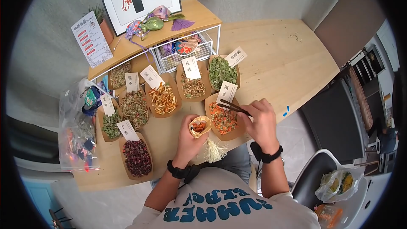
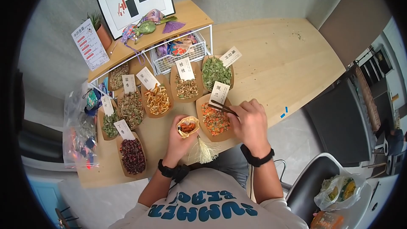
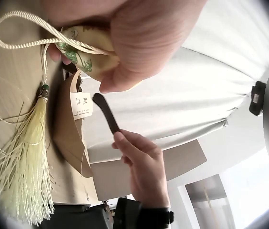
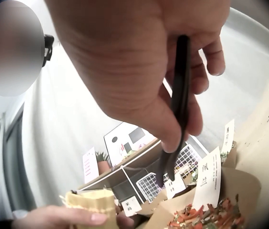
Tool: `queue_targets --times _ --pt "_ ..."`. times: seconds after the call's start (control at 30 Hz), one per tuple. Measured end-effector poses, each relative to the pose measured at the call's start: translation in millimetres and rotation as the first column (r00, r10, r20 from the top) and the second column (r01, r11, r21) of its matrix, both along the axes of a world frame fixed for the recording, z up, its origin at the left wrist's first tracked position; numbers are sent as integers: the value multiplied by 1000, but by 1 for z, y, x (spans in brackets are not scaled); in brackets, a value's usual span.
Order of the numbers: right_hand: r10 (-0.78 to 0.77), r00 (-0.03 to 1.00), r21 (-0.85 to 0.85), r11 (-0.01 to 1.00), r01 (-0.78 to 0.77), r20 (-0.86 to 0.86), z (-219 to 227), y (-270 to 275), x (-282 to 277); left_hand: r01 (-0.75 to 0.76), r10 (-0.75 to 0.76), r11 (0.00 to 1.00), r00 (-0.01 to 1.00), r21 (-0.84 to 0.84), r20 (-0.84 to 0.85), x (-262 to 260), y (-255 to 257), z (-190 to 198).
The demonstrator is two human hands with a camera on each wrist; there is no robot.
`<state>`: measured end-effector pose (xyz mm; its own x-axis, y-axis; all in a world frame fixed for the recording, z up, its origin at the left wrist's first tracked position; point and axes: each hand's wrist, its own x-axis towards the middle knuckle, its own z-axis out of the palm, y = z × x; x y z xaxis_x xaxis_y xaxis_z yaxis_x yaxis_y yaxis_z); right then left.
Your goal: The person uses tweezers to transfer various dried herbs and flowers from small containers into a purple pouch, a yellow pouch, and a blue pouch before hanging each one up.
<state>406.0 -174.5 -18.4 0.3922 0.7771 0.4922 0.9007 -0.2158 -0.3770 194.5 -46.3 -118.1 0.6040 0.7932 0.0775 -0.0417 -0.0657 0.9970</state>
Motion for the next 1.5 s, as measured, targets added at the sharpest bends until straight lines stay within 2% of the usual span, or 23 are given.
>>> queue_targets --times 0.03,0.13,0.2,0.43,0.53,0.63,0.73,0.8,1.03,1.1,1.13,1.2,1.33,1.5 --pt "6 1000 -26 1000 -5 30 -4 7 1 12 -11 999 1000 -49 7 -1 0 2" --pt "23 997 -69 997 -19 69 -16 19 4 93 -92 995 995 -20 32 -3 -3 10" --pt "40 997 -147 989 -30 67 -19 20 3 111 -110 993 993 -46 31 -4 -6 16" --pt "-2 1000 -204 979 5 13 -21 4 2 196 -198 978 980 -71 -16 -2 -3 18" --pt "-9 999 -162 987 0 -51 -21 0 4 185 -186 981 982 -63 -14 -1 -4 19" --pt "-72 997 -112 991 75 32 -26 -1 6 194 -195 978 981 -73 -7 -2 -4 18" --pt "-3 1000 -179 984 5 7 -25 -2 6 188 -189 980 982 -60 -19 -2 -4 17" --pt "17 997 -217 975 -34 -79 -19 -5 2 190 -192 980 981 -63 -29 -3 -4 20" --pt "22 999 -152 988 -28 -46 -14 -23 10 196 -197 980 980 -43 -17 -4 -2 17" --pt "105 992 -144 983 -113 -64 -10 -26 10 192 -193 980 981 -50 -21 -4 -2 19" --pt "100 993 -144 984 -109 -66 -12 -26 9 188 -189 980 982 -59 -24 -4 -3 20" --pt "129 992 -146 981 -126 11 -17 -21 6 196 -197 979 980 -47 -23 -4 -3 18" --pt "76 996 -124 990 -70 44 -17 -12 5 186 -187 982 982 -43 -36 -5 -2 18" --pt "51 995 -186 982 -35 80 -26 -7 9 189 -190 981 981 -43 -29 -5 -2 19"
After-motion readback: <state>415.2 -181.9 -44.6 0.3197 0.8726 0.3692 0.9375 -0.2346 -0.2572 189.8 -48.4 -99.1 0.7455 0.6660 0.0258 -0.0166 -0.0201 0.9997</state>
